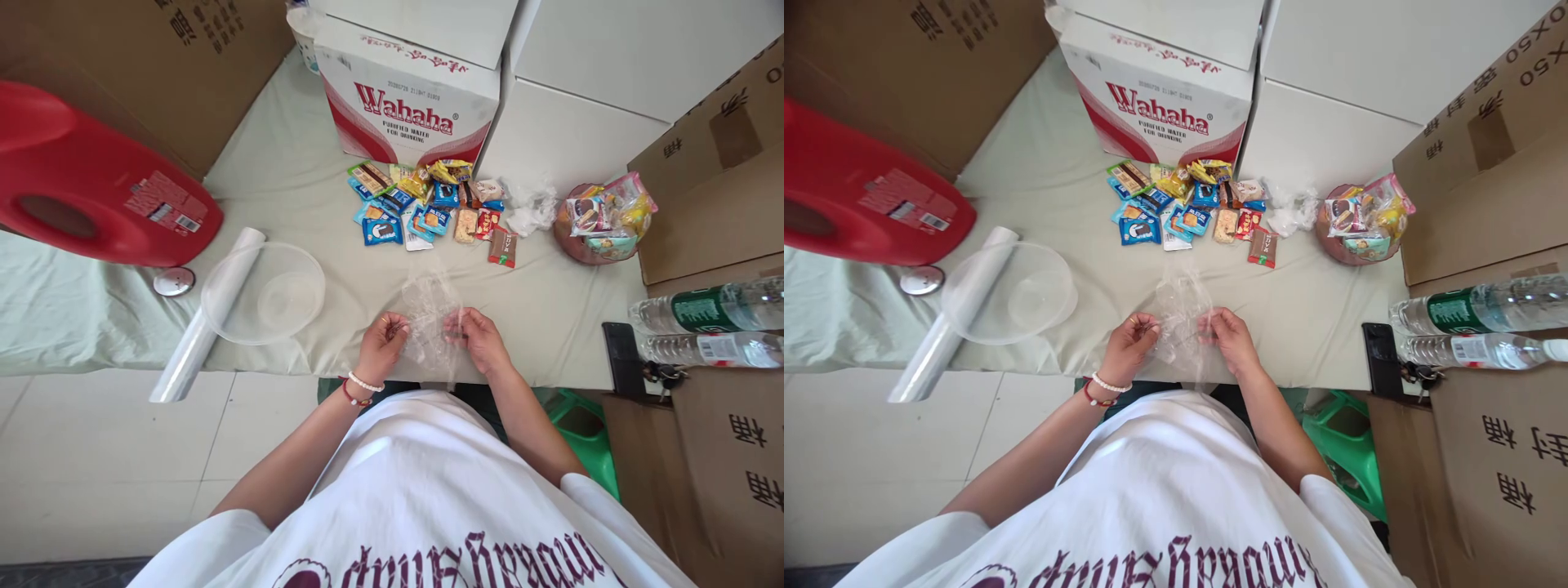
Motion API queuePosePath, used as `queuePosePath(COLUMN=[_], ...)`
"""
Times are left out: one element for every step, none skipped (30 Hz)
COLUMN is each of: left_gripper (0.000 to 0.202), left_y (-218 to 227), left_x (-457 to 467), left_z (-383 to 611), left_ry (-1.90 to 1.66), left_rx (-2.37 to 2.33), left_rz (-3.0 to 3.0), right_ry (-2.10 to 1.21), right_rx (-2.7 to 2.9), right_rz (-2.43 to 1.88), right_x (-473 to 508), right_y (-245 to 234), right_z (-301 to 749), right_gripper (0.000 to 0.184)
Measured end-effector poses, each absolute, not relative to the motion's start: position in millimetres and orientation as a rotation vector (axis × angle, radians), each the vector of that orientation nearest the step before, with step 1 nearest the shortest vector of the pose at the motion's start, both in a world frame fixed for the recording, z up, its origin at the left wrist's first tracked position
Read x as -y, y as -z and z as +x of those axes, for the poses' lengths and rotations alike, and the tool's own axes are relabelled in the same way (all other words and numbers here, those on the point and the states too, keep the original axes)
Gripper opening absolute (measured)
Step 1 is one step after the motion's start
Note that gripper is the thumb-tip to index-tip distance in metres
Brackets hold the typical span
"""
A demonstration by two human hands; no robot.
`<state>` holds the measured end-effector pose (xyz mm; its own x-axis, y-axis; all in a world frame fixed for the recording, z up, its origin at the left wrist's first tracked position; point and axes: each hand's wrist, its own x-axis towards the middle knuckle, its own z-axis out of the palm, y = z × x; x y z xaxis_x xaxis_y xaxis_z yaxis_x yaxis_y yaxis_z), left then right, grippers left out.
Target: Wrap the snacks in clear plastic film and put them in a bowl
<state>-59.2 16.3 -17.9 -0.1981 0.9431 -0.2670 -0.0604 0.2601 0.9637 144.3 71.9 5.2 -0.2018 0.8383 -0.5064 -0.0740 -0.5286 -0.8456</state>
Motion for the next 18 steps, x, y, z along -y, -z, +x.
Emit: queuePosePath(left_gripper=[0.029,0.028,0.027,0.027,0.026,0.026,0.026,0.026,0.026,0.026,0.027,0.027,0.027,0.027,0.026,0.027,0.029,0.032], left_y=[17,16,15,14,13,13,13,13,14,16,17,20,22,24,26,27,27,24], left_x=[-17,-18,-19,-20,-22,-23,-25,-27,-27,-28,-26,-24,-19,-13,-5,4,14,23], left_z=[-58,-57,-54,-51,-48,-46,-46,-47,-49,-54,-61,-69,-78,-86,-94,-100,-105,-108], left_ry=[-1.167,-1.167,-1.165,-1.162,-1.158,-1.161,-1.170,-1.185,-1.205,-1.226,-1.240,-1.239,-1.218,-1.175,-1.111,-1.040,-0.979,-0.942], left_rx=[-1.474,-1.490,-1.497,-1.500,-1.504,-1.519,-1.544,-1.571,-1.603,-1.643,-1.695,-1.767,-1.856,-1.954,-2.047,-2.122,-2.182,-2.232], left_rz=[0.887,0.901,0.917,0.929,0.935,0.930,0.916,0.894,0.864,0.832,0.804,0.789,0.789,0.806,0.851,0.930,1.043,1.187], right_ry=[-1.807,-1.810,-1.801,-1.776,-1.733,-1.680,-1.625,-1.572,-1.523,-1.476,-1.431,-1.389,-1.351,-1.327,-1.311,-1.299,-1.284,-1.269], right_rx=[0.912,0.910,0.933,0.987,1.064,1.147,1.215,1.254,1.256,1.224,1.171,1.120,1.080,1.061,1.061,1.080,1.112,1.152], right_rz=[-1.393,-1.386,-1.391,-1.406,-1.428,-1.453,-1.478,-1.505,-1.534,-1.568,-1.604,-1.636,-1.663,-1.682,-1.695,-1.702,-1.703,-1.702], right_x=[-72,-72,-71,-72,-72,-73,-74,-76,-79,-81,-84,-87,-89,-91,-93,-94,-94,-94], right_y=[-6,-7,-7,-5,-3,-1,3,6,10,12,14,16,17,18,18,19,20,21], right_z=[144,143,142,140,139,138,138,139,141,145,149,154,160,165,170,174,178,180], right_gripper=[0.055,0.059,0.062,0.064,0.064,0.060,0.052,0.044,0.038,0.036,0.036,0.036,0.037,0.037,0.037,0.036,0.034,0.033])
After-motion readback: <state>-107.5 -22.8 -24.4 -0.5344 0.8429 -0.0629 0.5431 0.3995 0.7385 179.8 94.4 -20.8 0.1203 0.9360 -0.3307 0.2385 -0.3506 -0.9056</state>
